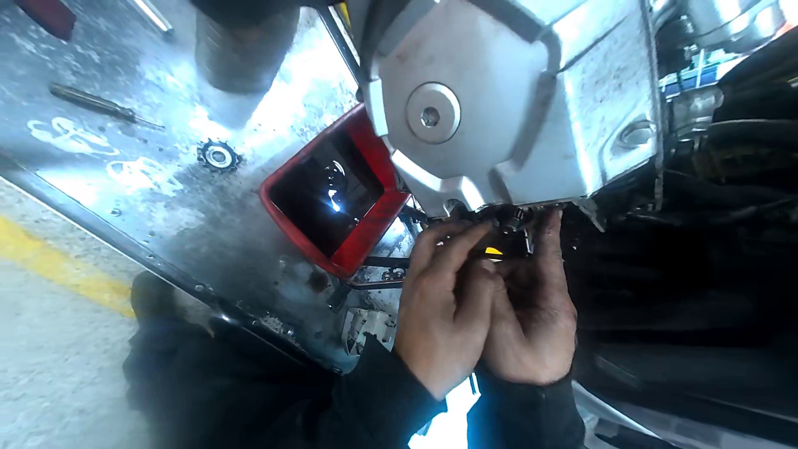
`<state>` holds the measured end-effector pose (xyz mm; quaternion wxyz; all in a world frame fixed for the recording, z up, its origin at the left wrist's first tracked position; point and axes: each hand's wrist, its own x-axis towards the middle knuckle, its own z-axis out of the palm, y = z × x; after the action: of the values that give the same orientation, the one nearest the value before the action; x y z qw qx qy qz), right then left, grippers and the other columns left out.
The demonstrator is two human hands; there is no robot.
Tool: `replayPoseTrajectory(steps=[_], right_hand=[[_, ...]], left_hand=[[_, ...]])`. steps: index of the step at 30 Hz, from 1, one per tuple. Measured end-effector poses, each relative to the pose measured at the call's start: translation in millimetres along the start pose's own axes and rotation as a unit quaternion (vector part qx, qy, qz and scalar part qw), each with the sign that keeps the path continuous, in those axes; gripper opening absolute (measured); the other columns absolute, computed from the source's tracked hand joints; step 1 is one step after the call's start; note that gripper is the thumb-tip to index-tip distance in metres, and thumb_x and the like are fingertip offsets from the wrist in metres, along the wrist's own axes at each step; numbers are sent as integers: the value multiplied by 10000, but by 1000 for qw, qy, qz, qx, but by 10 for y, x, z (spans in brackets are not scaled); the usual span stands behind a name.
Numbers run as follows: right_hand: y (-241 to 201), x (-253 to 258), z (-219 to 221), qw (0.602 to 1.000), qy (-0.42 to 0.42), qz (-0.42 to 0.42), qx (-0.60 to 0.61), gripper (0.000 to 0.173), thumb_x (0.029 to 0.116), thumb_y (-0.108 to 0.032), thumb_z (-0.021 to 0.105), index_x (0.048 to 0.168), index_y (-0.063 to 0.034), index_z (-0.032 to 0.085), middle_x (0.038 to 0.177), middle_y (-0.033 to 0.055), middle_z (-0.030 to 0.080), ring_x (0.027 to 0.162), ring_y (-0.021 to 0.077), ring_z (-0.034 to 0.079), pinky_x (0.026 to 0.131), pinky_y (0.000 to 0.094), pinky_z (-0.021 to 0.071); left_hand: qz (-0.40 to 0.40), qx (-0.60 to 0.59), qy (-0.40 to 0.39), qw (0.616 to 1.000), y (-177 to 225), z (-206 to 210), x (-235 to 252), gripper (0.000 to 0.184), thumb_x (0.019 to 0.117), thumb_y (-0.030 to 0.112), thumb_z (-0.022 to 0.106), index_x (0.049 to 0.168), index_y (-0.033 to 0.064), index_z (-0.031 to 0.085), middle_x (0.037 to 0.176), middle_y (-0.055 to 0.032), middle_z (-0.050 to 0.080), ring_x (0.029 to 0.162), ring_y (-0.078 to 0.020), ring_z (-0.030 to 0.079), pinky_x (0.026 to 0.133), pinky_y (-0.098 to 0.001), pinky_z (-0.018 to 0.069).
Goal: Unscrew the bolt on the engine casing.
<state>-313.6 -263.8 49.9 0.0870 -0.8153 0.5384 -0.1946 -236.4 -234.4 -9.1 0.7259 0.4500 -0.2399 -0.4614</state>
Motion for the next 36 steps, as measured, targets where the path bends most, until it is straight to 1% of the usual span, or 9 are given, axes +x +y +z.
replayPoseTrajectory(steps=[3, 8, 17, 21, 26, 28, 31, 33, 36], right_hand=[[-6, -11, 32, 1000, -12, 0, -8, 780, 979, -147, 609, 1637, -76, 196, 906, -41, 671, 673, -1, 606, 604, 186, 549], [-15, -13, 73, 999, -38, -5, 18, 816, 976, -123, 539, 1650, -85, 80, 889, -38, 641, 684, 11, 600, 610, 213, 549], [-20, -22, 135, 998, -35, -11, 41, 806, 1015, -165, 583, 1633, -27, 84, 1087, 46, 697, 881, 10, 680, 817, 250, 599], [50, -43, 122, 997, -59, -3, 53, 872, 998, -178, 563, 1618, -2, -24, 1036, 37, 650, 810, -17, 627, 753, 219, 571], [102, -36, 117, 998, -54, 4, 19, 884, 966, -183, 573, 1634, -37, 13, 961, 63, 667, 722, 20, 606, 663, 254, 558], [131, -44, 113, 998, -53, 6, 21, 890, 958, -185, 583, 1643, -69, 27, 944, 49, 667, 706, 37, 604, 635, 266, 553], [138, -46, 114, 998, -55, 9, 4, 890, 957, -199, 586, 1645, -77, 36, 925, 47, 655, 679, 49, 590, 610, 276, 543], [94, -41, 109, 998, -58, 20, -6, 886, 965, -196, 577, 1646, -85, 22, 905, 38, 645, 646, 54, 577, 574, 282, 531], [10, -23, 80, 997, -55, 50, -3, 910, 958, -198, 581, 1661, -177, 5, 878, 13, 647, 626, 67, 593, 544, 305, 541]], left_hand=[[-43, -26, -1, 999, -107, -24, -72, 362, 1050, 149, 481, 1363, 113, 661, 1310, -33, 588, 1149, -107, 595, 913, -292, 558], [-92, -92, -66, 989, -38, -59, 69, 445, 1069, 173, 378, 1454, 121, 594, 1443, -47, 562, 1261, -147, 563, 1013, -393, 505], [-108, -153, -71, 980, -18, -32, 140, 430, 1067, 200, 434, 1437, 42, 588, 1388, -131, 599, 1280, -194, 565, 1095, -413, 464], [-81, -15, -182, 980, 108, -641, -227, 472, 1064, 216, 513, 1525, 118, 496, 1400, -74, 584, 1238, -176, 591, 1029, -412, 535], [-114, 74, -459, 878, -262, -1960, -1444, 313, 990, 442, 648, 1151, 217, 795, 1430, -49, 619, 1392, -250, 499, 1172, -488, 396], [-159, 225, -412, 868, -367, -2393, -1644, 287, 1000, 459, 629, 1098, 256, 808, 1448, -20, 611, 1415, -242, 481, 1189, -510, 375], [-71, 573, -210, 789, -553, -2592, -1284, 205, 950, 320, 664, 986, 172, 801, 1216, -72, 713, 1167, -299, 657, 974, -519, 556], [-8, 669, -122, 733, -811, -2587, -928, 174, 910, 287, 715, 1006, 165, 794, 1127, -85, 713, 1081, -314, 665, 882, -515, 564], [-21, 717, -129, 684, -1137, -2479, -582, 221, 864, 326, 779, 982, 139, 790, 1109, -120, 717, 1110, -360, 645, 909, -567, 524]])
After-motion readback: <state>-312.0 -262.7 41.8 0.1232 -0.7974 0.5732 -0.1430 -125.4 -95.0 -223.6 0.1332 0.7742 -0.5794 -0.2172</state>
